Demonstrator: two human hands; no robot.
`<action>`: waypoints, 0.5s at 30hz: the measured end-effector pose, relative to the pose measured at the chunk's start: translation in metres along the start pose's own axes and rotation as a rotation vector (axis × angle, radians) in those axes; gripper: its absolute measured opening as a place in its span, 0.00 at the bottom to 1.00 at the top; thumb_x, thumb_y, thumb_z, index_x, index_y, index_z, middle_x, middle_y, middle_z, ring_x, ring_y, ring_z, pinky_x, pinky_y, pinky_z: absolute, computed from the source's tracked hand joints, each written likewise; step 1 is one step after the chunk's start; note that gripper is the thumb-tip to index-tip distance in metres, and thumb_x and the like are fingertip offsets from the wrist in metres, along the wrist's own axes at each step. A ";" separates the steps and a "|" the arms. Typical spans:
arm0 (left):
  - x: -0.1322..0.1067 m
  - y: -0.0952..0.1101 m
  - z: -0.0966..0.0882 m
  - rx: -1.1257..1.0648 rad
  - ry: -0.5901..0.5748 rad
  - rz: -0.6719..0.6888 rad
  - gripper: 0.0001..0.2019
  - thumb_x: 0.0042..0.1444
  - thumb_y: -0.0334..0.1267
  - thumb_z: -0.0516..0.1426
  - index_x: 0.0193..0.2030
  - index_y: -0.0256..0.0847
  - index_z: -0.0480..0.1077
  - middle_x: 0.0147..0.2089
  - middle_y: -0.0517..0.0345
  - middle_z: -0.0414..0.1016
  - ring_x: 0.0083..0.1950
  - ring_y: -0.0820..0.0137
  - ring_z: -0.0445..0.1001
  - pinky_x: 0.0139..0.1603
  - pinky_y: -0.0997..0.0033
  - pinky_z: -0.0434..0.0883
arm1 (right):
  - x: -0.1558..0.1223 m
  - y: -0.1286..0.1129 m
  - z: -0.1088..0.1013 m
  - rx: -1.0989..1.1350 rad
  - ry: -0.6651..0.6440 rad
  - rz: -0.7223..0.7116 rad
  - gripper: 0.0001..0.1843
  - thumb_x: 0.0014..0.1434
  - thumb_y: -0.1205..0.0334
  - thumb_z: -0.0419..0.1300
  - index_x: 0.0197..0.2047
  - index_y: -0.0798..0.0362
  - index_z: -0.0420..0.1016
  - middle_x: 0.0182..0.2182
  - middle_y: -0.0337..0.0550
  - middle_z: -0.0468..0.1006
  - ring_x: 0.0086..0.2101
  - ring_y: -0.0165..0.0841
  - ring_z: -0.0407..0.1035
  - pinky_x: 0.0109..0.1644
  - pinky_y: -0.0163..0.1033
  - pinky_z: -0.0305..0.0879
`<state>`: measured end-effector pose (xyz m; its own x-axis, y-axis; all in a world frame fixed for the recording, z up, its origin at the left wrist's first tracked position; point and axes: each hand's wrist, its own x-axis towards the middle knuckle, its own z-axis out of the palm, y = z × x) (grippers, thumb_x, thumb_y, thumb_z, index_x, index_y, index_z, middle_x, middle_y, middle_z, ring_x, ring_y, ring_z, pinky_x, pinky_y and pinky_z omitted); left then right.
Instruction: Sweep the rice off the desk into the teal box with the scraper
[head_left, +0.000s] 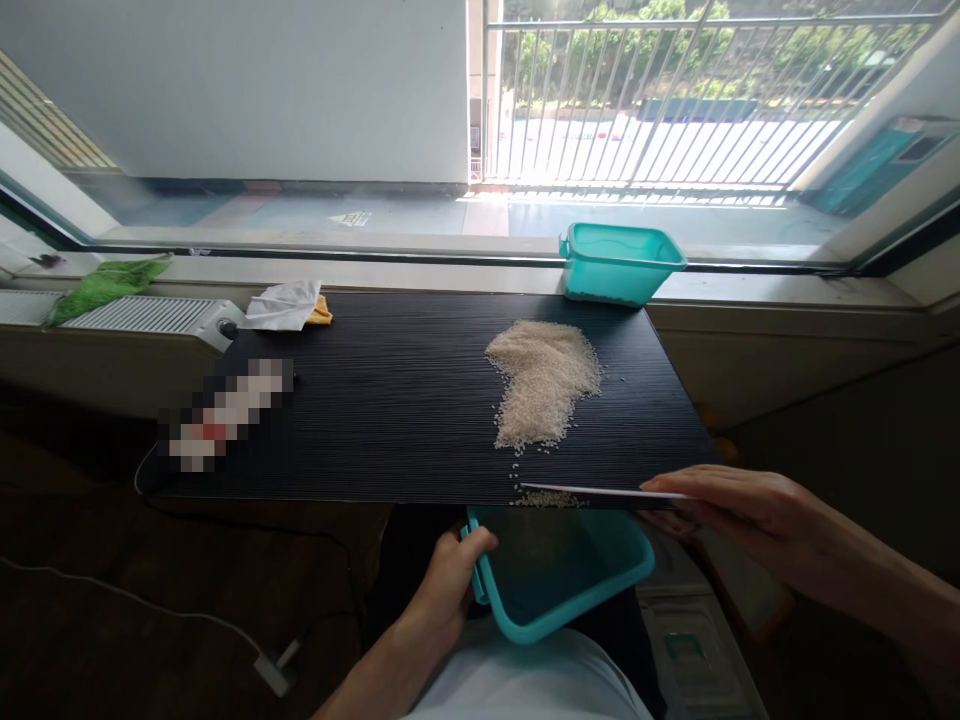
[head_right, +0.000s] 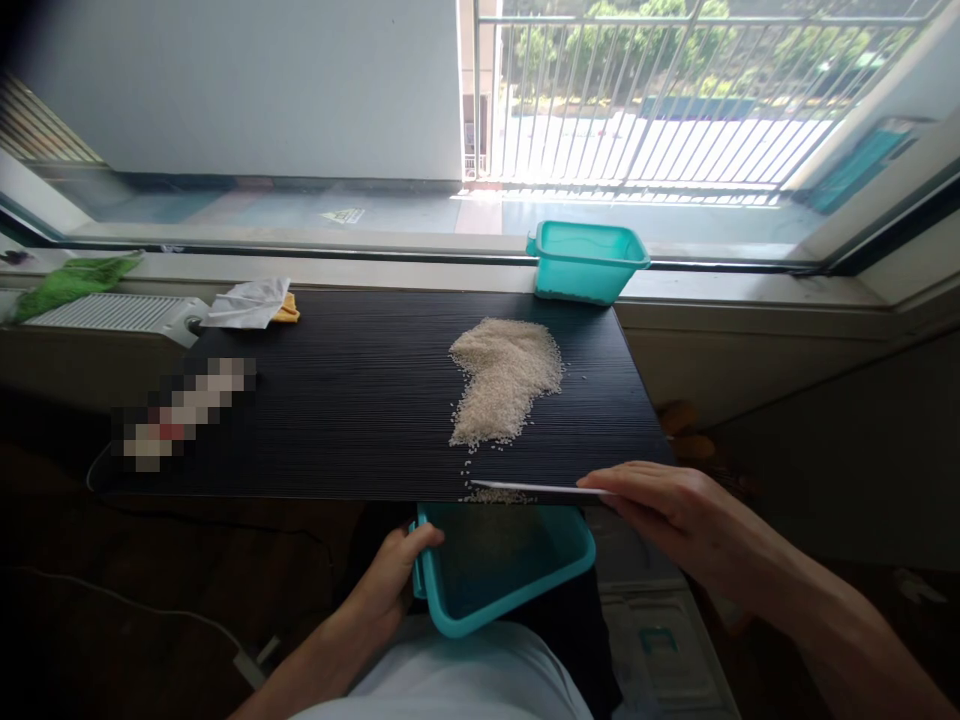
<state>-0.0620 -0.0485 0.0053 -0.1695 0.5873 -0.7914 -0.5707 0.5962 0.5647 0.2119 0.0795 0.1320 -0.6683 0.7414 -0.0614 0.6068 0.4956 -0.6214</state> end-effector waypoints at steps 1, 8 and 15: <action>0.001 0.000 0.000 0.003 0.001 0.000 0.07 0.42 0.33 0.62 0.30 0.36 0.70 0.24 0.60 0.70 0.25 0.73 0.67 0.29 0.74 0.67 | -0.001 -0.001 0.000 0.006 -0.009 0.000 0.19 0.65 0.48 0.55 0.48 0.46 0.83 0.42 0.47 0.86 0.39 0.41 0.80 0.43 0.40 0.77; 0.001 -0.001 0.000 0.008 -0.006 0.018 0.08 0.40 0.33 0.62 0.30 0.35 0.70 0.25 0.59 0.70 0.25 0.73 0.67 0.29 0.75 0.67 | 0.028 -0.009 0.007 -0.008 0.067 -0.155 0.19 0.67 0.53 0.53 0.48 0.51 0.83 0.42 0.50 0.85 0.41 0.40 0.80 0.44 0.41 0.77; 0.000 -0.001 0.000 0.008 0.009 0.020 0.11 0.40 0.33 0.60 0.34 0.33 0.72 0.28 0.56 0.73 0.26 0.73 0.68 0.30 0.74 0.68 | 0.021 -0.012 0.008 0.013 -0.023 -0.197 0.16 0.67 0.56 0.55 0.49 0.49 0.82 0.43 0.46 0.85 0.41 0.38 0.80 0.44 0.37 0.76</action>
<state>-0.0614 -0.0492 0.0044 -0.1883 0.5943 -0.7819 -0.5606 0.5887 0.5824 0.1869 0.0857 0.1315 -0.7833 0.6200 0.0444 0.4580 0.6239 -0.6332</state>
